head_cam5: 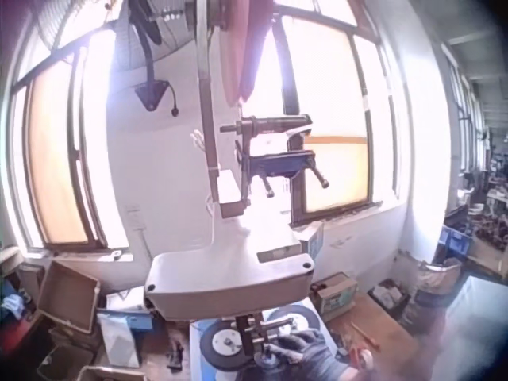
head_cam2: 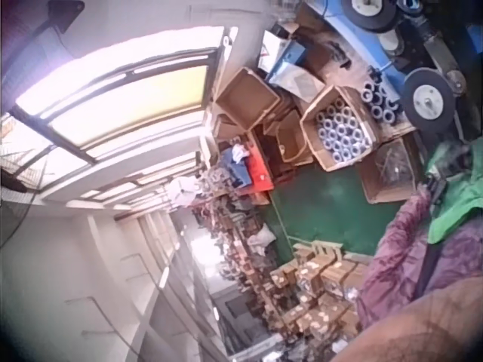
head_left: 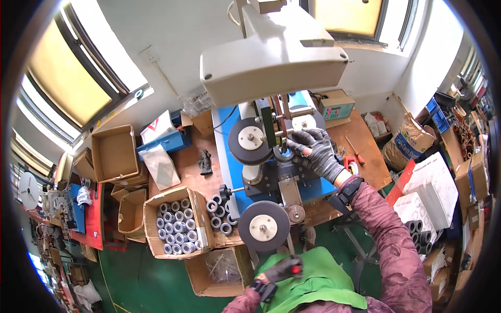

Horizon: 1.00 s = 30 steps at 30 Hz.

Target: Operating a semi-automatic machine to process or label cylindrical metal components.

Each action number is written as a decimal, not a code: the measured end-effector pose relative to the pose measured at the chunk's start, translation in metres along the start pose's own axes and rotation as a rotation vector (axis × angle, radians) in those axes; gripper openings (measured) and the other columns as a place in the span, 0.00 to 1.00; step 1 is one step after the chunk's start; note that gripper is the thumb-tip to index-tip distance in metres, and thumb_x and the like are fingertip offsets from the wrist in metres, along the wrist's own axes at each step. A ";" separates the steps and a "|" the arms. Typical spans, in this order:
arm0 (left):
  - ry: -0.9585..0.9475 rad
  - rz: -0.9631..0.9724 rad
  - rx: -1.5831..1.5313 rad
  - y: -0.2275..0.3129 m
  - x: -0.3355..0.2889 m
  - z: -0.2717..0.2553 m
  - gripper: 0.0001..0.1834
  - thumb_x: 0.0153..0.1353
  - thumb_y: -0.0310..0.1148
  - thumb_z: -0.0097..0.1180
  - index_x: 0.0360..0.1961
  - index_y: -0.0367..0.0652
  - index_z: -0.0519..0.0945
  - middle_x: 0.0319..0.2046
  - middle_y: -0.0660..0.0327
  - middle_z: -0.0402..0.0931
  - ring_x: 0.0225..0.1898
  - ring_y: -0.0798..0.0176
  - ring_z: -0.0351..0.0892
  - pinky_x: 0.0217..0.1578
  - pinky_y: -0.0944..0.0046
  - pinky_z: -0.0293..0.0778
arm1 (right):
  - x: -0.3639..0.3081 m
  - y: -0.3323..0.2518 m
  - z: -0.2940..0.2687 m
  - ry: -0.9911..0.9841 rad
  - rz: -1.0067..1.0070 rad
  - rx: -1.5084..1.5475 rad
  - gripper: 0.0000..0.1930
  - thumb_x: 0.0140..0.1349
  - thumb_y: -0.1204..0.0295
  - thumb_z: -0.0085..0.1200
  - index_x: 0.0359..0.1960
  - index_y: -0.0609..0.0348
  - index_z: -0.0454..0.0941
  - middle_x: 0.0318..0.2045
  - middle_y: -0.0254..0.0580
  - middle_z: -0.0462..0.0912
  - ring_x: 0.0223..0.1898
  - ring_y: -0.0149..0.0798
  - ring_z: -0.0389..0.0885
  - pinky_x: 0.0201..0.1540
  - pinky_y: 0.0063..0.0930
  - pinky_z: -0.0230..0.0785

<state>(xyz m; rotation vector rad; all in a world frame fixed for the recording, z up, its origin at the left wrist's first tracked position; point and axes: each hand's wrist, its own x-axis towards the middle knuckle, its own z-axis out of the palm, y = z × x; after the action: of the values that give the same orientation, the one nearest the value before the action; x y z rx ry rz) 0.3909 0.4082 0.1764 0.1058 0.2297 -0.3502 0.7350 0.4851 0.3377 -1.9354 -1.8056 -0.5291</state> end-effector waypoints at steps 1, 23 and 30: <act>0.167 0.022 0.171 0.015 -0.020 0.000 0.16 0.58 0.42 0.53 0.38 0.40 0.74 0.23 0.63 0.71 0.26 0.65 0.71 0.29 0.63 0.69 | -0.001 0.001 0.001 0.000 0.010 0.011 0.29 0.40 0.66 0.57 0.50 0.31 0.73 0.51 0.34 0.73 0.52 0.42 0.67 0.54 0.41 0.53; 0.768 0.446 1.954 0.227 -0.066 0.012 0.13 0.62 0.37 0.46 0.37 0.39 0.76 0.26 0.53 0.76 0.31 0.61 0.77 0.32 0.63 0.71 | 0.002 0.012 -0.024 -0.099 0.159 0.311 0.29 0.45 0.63 0.62 0.53 0.43 0.70 0.51 0.43 0.71 0.52 0.50 0.67 0.55 0.40 0.59; 1.208 1.088 2.217 0.189 -0.051 0.011 0.07 0.58 0.35 0.50 0.36 0.47 0.76 0.17 0.54 0.74 0.19 0.50 0.75 0.20 0.56 0.68 | -0.082 0.031 -0.075 -0.079 0.458 0.491 0.19 0.51 0.66 0.58 0.46 0.54 0.75 0.38 0.46 0.78 0.33 0.41 0.78 0.38 0.30 0.72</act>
<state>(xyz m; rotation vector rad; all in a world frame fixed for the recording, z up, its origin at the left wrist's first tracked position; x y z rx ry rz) 0.4130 0.5998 0.2107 2.5662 0.8121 0.7901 0.7609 0.3734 0.3526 -1.9313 -1.3025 0.1344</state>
